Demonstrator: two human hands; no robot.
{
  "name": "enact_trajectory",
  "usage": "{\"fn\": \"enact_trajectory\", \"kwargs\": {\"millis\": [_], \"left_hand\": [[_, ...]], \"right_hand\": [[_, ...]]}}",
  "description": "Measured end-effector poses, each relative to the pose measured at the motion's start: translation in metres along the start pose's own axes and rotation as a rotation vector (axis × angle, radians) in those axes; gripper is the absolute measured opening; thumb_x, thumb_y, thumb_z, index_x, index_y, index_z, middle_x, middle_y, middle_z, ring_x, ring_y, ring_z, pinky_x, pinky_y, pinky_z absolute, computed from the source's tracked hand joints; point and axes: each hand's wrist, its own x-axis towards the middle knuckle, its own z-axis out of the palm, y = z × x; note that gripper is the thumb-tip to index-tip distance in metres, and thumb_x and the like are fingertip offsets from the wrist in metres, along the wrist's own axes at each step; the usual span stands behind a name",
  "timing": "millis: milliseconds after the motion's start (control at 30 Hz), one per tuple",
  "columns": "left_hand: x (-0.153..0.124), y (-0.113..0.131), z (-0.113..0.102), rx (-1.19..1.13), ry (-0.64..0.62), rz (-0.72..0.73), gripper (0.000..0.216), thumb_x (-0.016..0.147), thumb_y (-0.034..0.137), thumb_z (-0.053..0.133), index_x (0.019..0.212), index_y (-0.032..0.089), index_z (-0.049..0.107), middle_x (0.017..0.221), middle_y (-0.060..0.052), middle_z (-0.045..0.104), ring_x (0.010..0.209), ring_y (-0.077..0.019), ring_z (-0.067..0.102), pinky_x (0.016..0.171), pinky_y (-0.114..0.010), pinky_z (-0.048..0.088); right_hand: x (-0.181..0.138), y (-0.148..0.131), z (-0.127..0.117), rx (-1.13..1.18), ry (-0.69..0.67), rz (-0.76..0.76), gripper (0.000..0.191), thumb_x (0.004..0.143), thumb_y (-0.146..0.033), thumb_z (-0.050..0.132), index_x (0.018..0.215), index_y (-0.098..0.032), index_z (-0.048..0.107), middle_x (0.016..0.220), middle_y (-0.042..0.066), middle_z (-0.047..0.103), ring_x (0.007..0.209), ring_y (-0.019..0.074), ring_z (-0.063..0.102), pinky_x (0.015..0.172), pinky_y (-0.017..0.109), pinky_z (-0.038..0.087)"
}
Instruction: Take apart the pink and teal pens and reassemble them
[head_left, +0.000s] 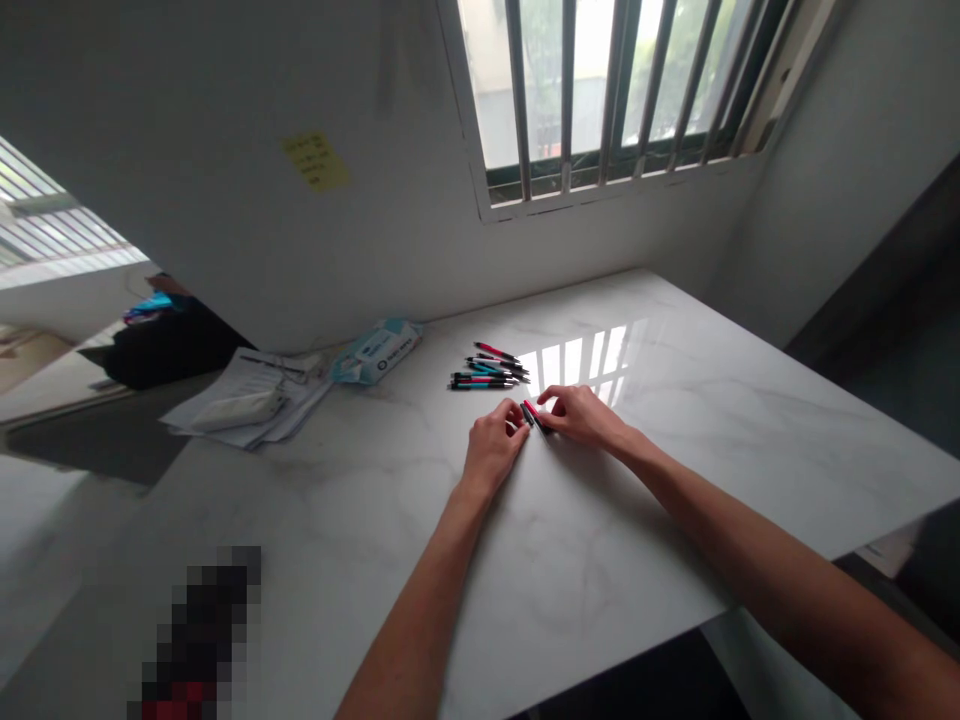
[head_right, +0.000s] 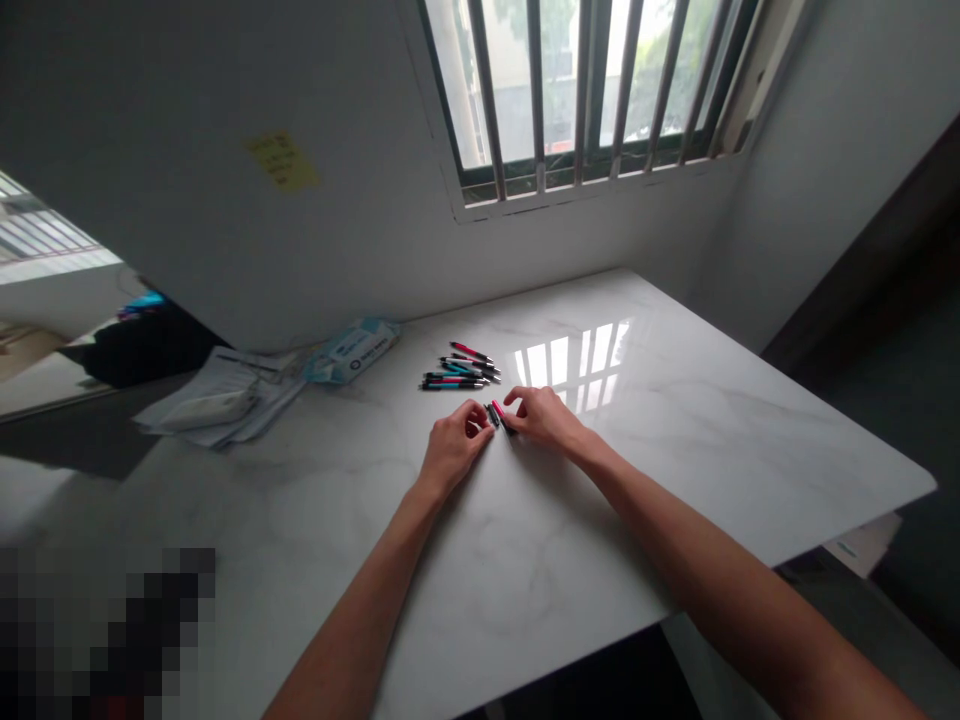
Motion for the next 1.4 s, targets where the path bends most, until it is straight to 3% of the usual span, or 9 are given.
{"fn": "enact_trajectory", "kwargs": {"millis": [167, 333, 600, 833, 1000, 1133, 1267, 1333, 1400], "left_hand": [[0.003, 0.0, -0.017, 0.007, 0.021, 0.016, 0.01, 0.082, 0.019, 0.065, 0.09, 0.024, 0.061, 0.092, 0.0, 0.073, 0.068, -0.0147, 0.066, 0.068, -0.027, 0.046], [-0.005, -0.003, -0.028, -0.046, 0.182, -0.091, 0.007, 0.083, 0.028, 0.063, 0.088, 0.024, 0.059, 0.068, 0.005, 0.058, 0.061, -0.0142, 0.056, 0.065, -0.026, 0.041], [-0.013, -0.016, -0.031, 0.16, 0.308, -0.098, 0.027, 0.082, 0.021, 0.056, 0.062, 0.022, 0.038, 0.055, 0.006, 0.037, 0.052, -0.0125, 0.037, 0.063, -0.027, 0.027], [-0.016, -0.015, -0.035, 0.344, 0.313, -0.144, 0.031, 0.091, 0.031, 0.057, 0.062, 0.022, 0.049, 0.057, 0.002, 0.049, 0.056, -0.0155, 0.044, 0.064, -0.031, 0.022], [-0.02, -0.015, -0.033, 0.383, 0.348, -0.144, 0.028, 0.094, 0.031, 0.058, 0.067, 0.023, 0.055, 0.059, 0.002, 0.057, 0.059, -0.017, 0.051, 0.064, -0.031, 0.024], [-0.022, -0.01, -0.033, 0.383, 0.42, -0.006, 0.017, 0.095, 0.027, 0.059, 0.079, 0.023, 0.064, 0.075, -0.002, 0.069, 0.075, -0.0208, 0.061, 0.072, -0.031, 0.036], [-0.025, 0.006, -0.029, 0.401, 0.534, 0.242, 0.023, 0.097, 0.028, 0.063, 0.118, 0.023, 0.072, 0.122, -0.009, 0.074, 0.118, -0.0295, 0.06, 0.103, -0.04, 0.04], [-0.027, 0.014, -0.025, 0.408, 0.517, 0.31, 0.036, 0.098, 0.032, 0.065, 0.133, 0.026, 0.068, 0.137, -0.01, 0.069, 0.132, -0.0324, 0.054, 0.112, -0.046, 0.034], [-0.03, 0.019, -0.019, 0.383, 0.429, 0.323, 0.036, 0.099, 0.034, 0.064, 0.134, 0.027, 0.068, 0.134, -0.011, 0.071, 0.128, -0.0317, 0.059, 0.112, -0.046, 0.035]], "right_hand": [[0.0, -0.001, -0.002, 0.023, -0.04, 0.008, 0.019, 0.094, -0.03, 0.069, 0.105, -0.018, 0.08, 0.075, 0.004, 0.079, 0.065, 0.0161, 0.071, 0.059, 0.022, 0.045], [0.003, 0.001, -0.003, 0.045, -0.044, -0.022, 0.018, 0.093, -0.027, 0.067, 0.102, -0.02, 0.081, 0.072, 0.001, 0.078, 0.061, 0.0141, 0.067, 0.057, 0.022, 0.043], [0.023, 0.019, 0.0, 0.094, 0.248, -0.018, 0.016, 0.092, -0.032, 0.071, 0.094, -0.02, 0.08, 0.084, 0.004, 0.078, 0.074, 0.0169, 0.07, 0.068, 0.026, 0.049], [0.086, 0.008, 0.005, -0.099, 0.309, -0.032, 0.019, 0.092, -0.033, 0.075, 0.104, -0.02, 0.082, 0.101, 0.009, 0.081, 0.082, 0.021, 0.073, 0.075, 0.029, 0.052], [0.116, 0.001, 0.012, -0.175, 0.273, -0.008, 0.007, 0.086, -0.021, 0.079, 0.091, -0.02, 0.084, 0.094, 0.011, 0.081, 0.084, 0.0239, 0.074, 0.078, 0.031, 0.053], [0.102, -0.007, -0.003, -0.108, 0.332, -0.054, 0.015, 0.096, -0.025, 0.068, 0.1, -0.019, 0.081, 0.102, 0.01, 0.081, 0.089, 0.022, 0.074, 0.08, 0.031, 0.053], [0.056, -0.014, -0.009, 0.126, 0.306, -0.151, 0.022, 0.097, -0.036, 0.065, 0.096, -0.019, 0.079, 0.091, 0.007, 0.08, 0.083, 0.0199, 0.072, 0.074, 0.028, 0.052], [0.031, -0.014, -0.002, 0.204, 0.229, -0.17, 0.03, 0.098, -0.042, 0.061, 0.089, -0.018, 0.076, 0.084, 0.005, 0.078, 0.077, 0.0184, 0.069, 0.071, 0.027, 0.049], [0.013, -0.012, 0.007, 0.314, 0.172, -0.163, 0.034, 0.097, -0.046, 0.06, 0.086, -0.017, 0.073, 0.079, 0.004, 0.075, 0.071, 0.0168, 0.065, 0.067, 0.027, 0.047]]}}
